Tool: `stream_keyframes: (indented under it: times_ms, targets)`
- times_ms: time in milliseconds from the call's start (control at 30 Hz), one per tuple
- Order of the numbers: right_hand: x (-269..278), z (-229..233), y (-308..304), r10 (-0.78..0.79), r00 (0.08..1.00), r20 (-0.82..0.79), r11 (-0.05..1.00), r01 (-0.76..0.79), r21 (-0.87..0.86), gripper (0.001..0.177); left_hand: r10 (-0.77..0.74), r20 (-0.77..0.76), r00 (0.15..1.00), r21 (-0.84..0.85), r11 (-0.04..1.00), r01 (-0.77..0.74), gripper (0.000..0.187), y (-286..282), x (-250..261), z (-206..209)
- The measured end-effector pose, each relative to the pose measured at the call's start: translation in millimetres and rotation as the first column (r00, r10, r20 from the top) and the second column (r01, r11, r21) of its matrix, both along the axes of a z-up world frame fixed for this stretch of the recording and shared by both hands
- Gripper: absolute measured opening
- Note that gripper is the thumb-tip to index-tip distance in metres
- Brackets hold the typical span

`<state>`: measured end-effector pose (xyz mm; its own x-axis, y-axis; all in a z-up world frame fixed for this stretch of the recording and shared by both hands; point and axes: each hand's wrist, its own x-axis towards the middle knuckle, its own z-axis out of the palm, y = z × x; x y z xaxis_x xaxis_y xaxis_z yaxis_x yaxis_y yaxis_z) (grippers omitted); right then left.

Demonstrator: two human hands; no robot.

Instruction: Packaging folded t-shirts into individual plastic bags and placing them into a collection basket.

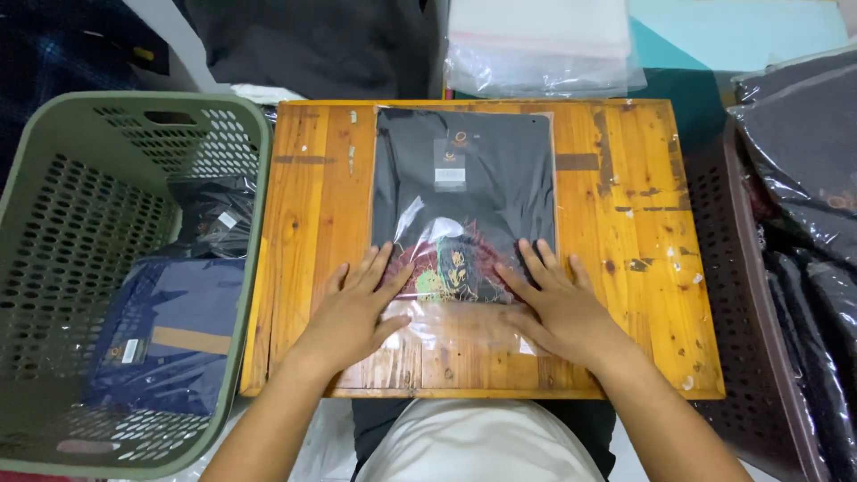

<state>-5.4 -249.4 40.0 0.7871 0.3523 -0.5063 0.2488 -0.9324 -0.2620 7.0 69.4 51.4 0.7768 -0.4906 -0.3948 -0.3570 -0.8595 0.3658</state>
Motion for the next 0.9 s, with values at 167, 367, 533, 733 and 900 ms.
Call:
stream_keyframes:
  times_ms: [167,367,533,733,900]
  targets:
    - [-5.7,-13.8,-27.7,0.038,0.999,0.037,0.999,-0.037,-0.017,0.069,0.040,0.009,0.999,-0.201,0.979,-0.037,0.056,15.0,-9.9,-4.1]
    - [-6.1,-31.8,-50.7,0.030,0.982,0.188,0.989,-0.057,0.139,0.072,0.201,0.161,0.966,-0.425,0.898,-0.116,0.020,38.7,-9.5,-37.4]
    - [-13.6,-40.3,-69.0,-0.108,0.931,0.348,0.928,-0.031,0.371,0.045,0.209,0.286,0.935,-0.488,0.872,-0.046,0.023,47.2,-8.4,-44.2]
    - [-22.3,-60.3,-93.5,-0.198,0.814,0.546,0.934,-0.014,0.358,0.028,0.141,0.422,0.896,-0.466,0.881,0.082,0.022,49.9,-8.7,-43.8]
    - [-25.1,-42.9,-85.0,-0.254,0.862,0.439,0.859,-0.008,0.512,0.016,0.106,0.409,0.907,-0.480,0.869,0.115,0.020,45.6,-11.2,-42.4]
